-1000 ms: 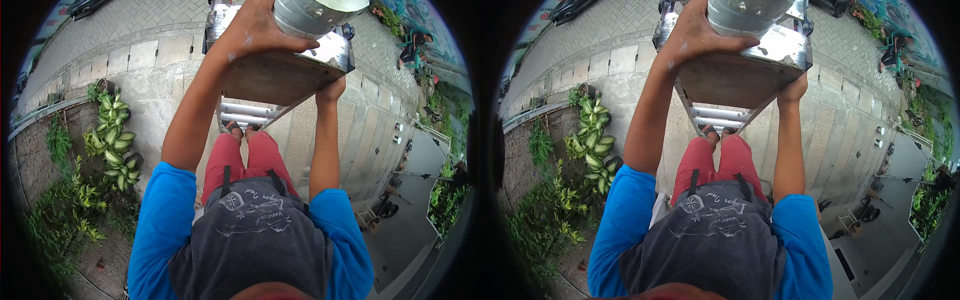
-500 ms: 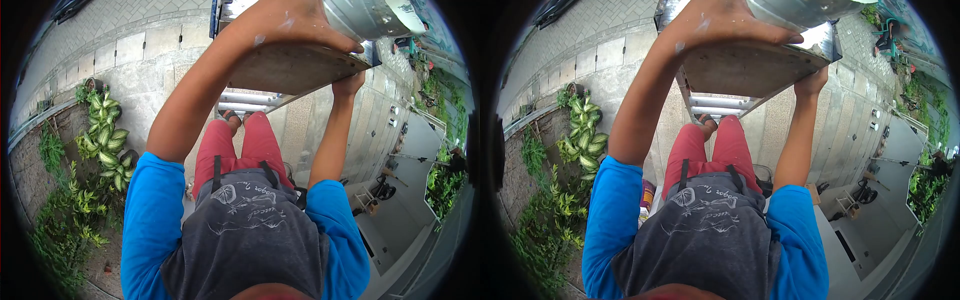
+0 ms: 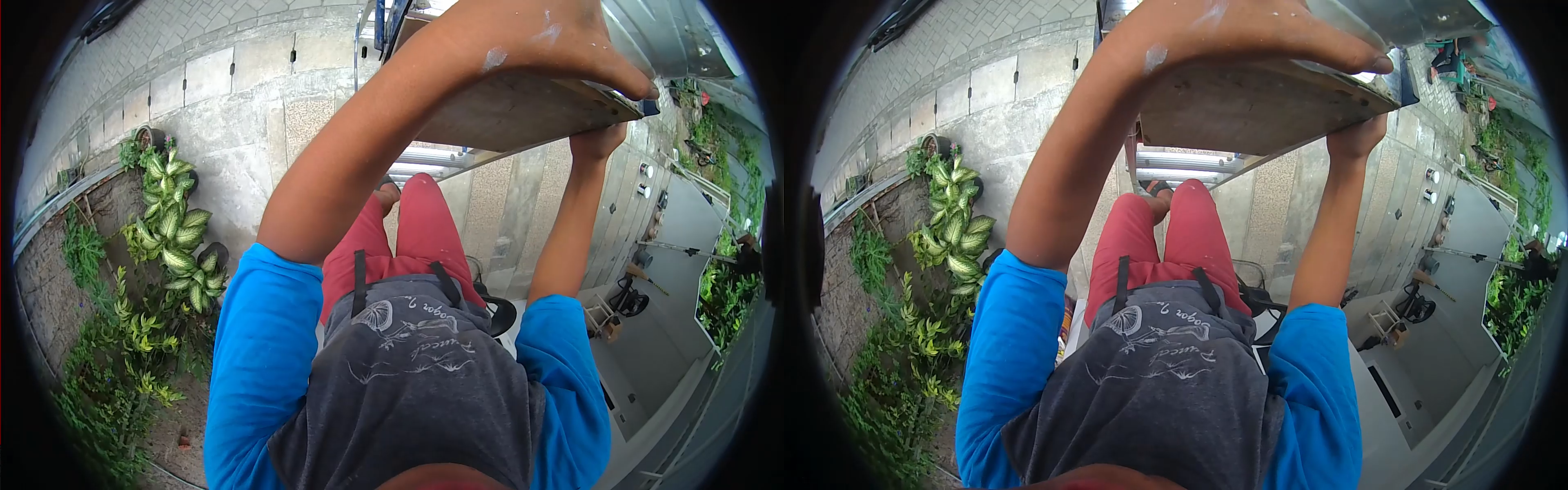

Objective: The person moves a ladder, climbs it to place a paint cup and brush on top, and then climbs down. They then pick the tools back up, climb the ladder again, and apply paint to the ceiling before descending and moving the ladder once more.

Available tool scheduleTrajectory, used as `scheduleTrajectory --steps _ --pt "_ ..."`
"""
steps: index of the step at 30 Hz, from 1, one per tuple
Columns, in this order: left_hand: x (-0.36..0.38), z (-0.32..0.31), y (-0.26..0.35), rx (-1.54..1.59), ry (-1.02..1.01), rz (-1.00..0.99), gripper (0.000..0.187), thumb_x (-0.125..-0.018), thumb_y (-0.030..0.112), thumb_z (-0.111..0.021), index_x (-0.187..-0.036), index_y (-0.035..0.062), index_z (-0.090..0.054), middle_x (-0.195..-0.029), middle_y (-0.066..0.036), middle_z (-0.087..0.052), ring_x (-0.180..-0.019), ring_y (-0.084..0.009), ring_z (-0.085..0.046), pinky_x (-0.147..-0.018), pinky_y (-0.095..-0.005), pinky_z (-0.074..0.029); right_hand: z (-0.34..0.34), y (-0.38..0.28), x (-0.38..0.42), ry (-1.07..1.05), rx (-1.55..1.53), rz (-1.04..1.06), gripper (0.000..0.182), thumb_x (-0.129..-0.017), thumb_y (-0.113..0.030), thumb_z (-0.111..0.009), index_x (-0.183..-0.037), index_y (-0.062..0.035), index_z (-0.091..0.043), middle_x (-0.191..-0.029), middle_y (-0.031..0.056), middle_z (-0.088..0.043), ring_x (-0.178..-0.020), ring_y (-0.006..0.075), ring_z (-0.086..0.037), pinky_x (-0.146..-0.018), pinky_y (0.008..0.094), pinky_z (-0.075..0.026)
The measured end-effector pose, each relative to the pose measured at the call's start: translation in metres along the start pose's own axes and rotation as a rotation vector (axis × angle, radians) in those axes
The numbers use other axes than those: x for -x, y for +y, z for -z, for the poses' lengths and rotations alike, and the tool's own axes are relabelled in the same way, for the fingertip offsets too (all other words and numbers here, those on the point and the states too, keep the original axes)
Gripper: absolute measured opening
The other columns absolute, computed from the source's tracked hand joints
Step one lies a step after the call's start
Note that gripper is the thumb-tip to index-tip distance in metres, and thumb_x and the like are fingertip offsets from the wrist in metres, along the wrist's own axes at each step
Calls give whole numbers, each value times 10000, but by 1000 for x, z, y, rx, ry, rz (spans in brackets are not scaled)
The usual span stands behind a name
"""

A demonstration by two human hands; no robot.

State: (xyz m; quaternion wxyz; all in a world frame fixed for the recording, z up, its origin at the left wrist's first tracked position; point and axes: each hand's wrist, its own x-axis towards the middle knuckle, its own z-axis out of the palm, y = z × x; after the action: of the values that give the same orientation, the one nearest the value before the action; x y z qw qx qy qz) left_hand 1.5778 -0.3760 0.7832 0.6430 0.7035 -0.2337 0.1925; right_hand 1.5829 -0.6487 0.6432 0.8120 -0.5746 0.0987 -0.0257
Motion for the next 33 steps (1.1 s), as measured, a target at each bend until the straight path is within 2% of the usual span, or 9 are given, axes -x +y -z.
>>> scheduleTrajectory --steps 2,5,8,14,17,23,26,29,33 --pt "1 0 -6 -20 19 27 735 -609 295 -796 -1189 -73 -535 -1122 -260 -585 -1070 -389 -556 -959 -437 -467 1 1 -2 -18 10 -1 511 -1030 -423 -328 -1322 -48 -515 -1304 148 -575 -1215 319 -550 -1047 481 -425" --pt "0 -2 -13 78 -37 -122 715 -609 291 -786 -1173 -74 -542 -1114 -257 -581 -1083 -395 -540 -957 -444 -464 2 -2 2 18 46 7 510 -1030 -416 -325 -1329 -48 -514 -1309 151 -573 -1220 324 -547 -1052 480 -421" --pt "1 1 -2 4 -20 -81 688 -613 286 -775 -1157 -70 -549 -1095 -240 -581 -1083 -390 -526 -956 -451 -461 -1 -2 -2 37 49 28 511 -1029 -408 -327 -1344 -49 -508 -1320 152 -569 -1227 327 -543 -1056 476 -419" --pt "7 10 5 -85 -148 -65 684 -622 285 -765 -1092 -148 -521 -1043 -295 -553 -1042 -403 -504 -925 -471 -479 2 -2 -4 2 20 71 505 -1020 -386 -340 -1342 -35 -508 -1325 151 -568 -1232 327 -540 -1060 474 -416" --pt "10 9 2 -107 -100 -162 677 -628 282 -760 -1059 -176 -510 -1031 -317 -541 -1031 -415 -515 -908 -475 -491 4 -2 -11 -11 -22 75 498 -1018 -376 -344 -1335 -31 -515 -1317 147 -575 -1227 321 -546 -1059 472 -418" --pt "5 2 -1 -48 -47 -126 672 -621 264 -765 -1073 -168 -520 -1081 -329 -535 -1041 -427 -544 -899 -459 -504 3 1 -9 10 23 149 466 -1023 -353 -340 -1303 -38 -538 -1265 141 -605 -1183 296 -576 -1038 445 -438" --pt "11 11 9 -100 -119 -219 666 -619 264 -768 -1081 -153 -531 -1072 -314 -567 -1014 -397 -579 -876 -441 -515 2 1 -9 -13 1 145 453 -1029 -343 -329 -1289 -43 -546 -1251 140 -611 -1160 287 -586 -1024 438 -445" --pt "7 8 11 -32 -149 -181 639 -632 270 -767 -1083 -125 -547 -1004 -259 -619 -931 -344 -624 -832 -418 -527 -3 1 -8 -82 -105 135 436 -1038 -321 -343 -1305 -37 -538 -1253 124 -619 -1156 258 -588 -1014 393 -441" --pt "3 5 13 -41 -165 -198 603 -659 288 -775 -1097 -73 -572 -965 -186 -660 -883 -287 -650 -802 -384 -527 -20 -2 -2 -33 -99 122 430 -1044 -318 -317 -1278 -41 -549 -1232 124 -621 -1149 259 -587 -1018 410 -445"
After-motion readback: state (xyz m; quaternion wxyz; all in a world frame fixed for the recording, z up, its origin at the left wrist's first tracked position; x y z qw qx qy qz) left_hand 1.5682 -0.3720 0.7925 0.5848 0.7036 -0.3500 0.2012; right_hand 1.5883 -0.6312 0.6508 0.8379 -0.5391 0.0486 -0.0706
